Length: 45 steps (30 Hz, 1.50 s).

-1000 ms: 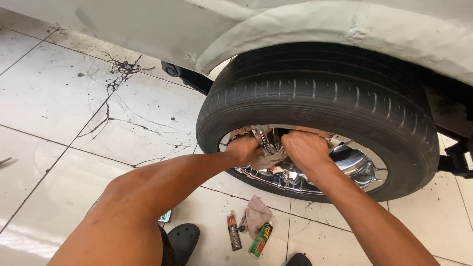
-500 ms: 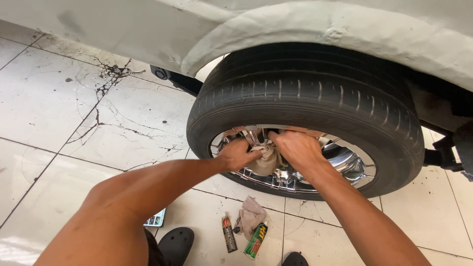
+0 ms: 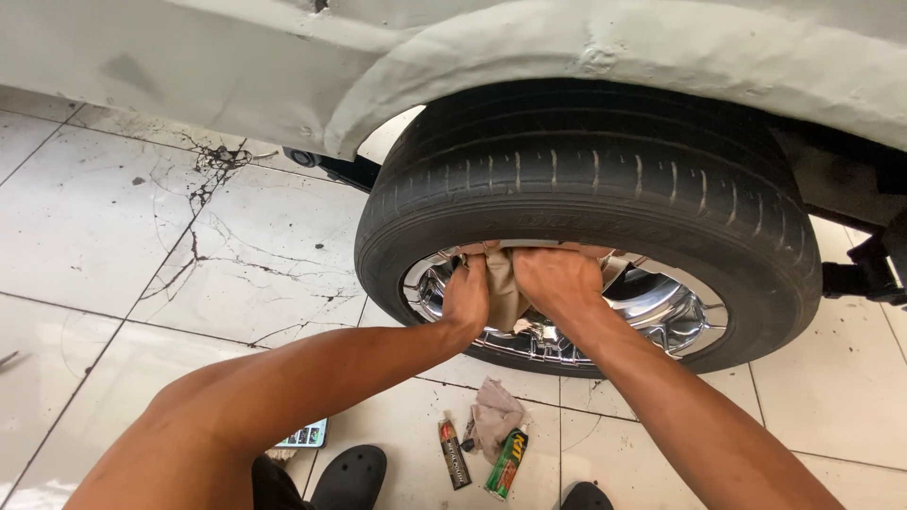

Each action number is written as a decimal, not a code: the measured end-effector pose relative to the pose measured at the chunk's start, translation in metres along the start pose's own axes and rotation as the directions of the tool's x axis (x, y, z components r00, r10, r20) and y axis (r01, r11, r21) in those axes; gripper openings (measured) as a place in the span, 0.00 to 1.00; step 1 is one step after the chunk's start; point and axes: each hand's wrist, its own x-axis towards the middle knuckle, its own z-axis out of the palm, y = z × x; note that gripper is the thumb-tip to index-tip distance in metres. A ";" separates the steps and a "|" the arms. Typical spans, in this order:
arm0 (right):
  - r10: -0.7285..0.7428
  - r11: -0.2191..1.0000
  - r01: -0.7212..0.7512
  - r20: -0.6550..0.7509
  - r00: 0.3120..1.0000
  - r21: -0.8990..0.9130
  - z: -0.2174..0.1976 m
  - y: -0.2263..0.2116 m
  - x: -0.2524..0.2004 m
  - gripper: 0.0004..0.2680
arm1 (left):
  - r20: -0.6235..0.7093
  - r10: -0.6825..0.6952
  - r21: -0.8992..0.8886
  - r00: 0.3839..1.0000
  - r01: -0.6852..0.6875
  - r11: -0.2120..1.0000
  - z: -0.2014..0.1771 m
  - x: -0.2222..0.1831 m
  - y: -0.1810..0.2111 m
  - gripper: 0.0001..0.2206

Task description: Polishing and cleaning a chrome car wheel with a cloth and paste.

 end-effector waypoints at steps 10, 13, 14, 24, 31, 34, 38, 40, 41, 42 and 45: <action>-0.240 0.963 0.267 -0.518 0.821 -0.023 0.020 0.012 -0.027 0.08 | 0.128 0.244 0.033 0.961 -0.250 0.968 -0.006 0.018 -0.038 0.42; -0.223 0.930 0.332 -0.476 0.851 0.157 0.017 0.006 -0.050 0.14 | 0.113 0.393 -0.084 0.913 -0.385 0.919 -0.009 0.011 -0.029 0.44; -0.230 0.926 0.352 -0.532 0.815 0.138 0.015 0.003 -0.056 0.11 | 0.117 0.383 -0.090 0.916 -0.374 0.923 -0.010 0.010 -0.026 0.43; -0.119 0.937 0.136 -0.073 0.990 0.323 0.036 -0.007 -0.063 0.21 | 0.117 0.426 -0.190 0.897 -0.400 0.896 -0.001 0.008 -0.027 0.38; -0.120 0.795 0.224 -0.216 0.969 0.564 -0.003 -0.050 -0.071 0.36 | 0.189 0.112 -0.094 0.976 -0.095 0.991 -0.005 0.014 -0.024 0.37; -0.112 0.862 0.190 -0.188 0.976 0.470 0.000 -0.042 -0.055 0.36 | 0.265 0.046 -0.317 0.963 0.041 0.948 -0.007 0.008 -0.025 0.34; -0.116 0.847 0.251 -0.298 0.948 0.468 0.003 -0.037 -0.058 0.33 | 0.307 0.173 -0.377 0.936 -0.047 0.925 0.001 0.031 -0.050 0.36; -0.108 0.856 0.254 -0.325 0.940 0.450 0.012 -0.036 -0.065 0.32 | 0.278 0.222 -0.328 0.935 -0.124 0.936 -0.002 0.038 -0.050 0.37; -0.130 0.874 0.252 -0.300 0.945 0.416 0.022 -0.034 -0.071 0.31 | 0.273 0.223 -0.307 0.936 -0.135 0.942 -0.003 0.035 -0.046 0.36; -0.151 0.890 0.251 -0.274 0.950 0.380 0.032 -0.031 -0.076 0.30 | 0.267 0.225 -0.285 0.937 -0.147 0.947 -0.004 0.031 -0.042 0.35; -0.164 0.886 0.252 -0.246 0.955 0.390 0.024 -0.028 -0.065 0.29 | 0.309 0.233 -0.472 0.922 -0.064 0.879 0.008 0.040 -0.058 0.31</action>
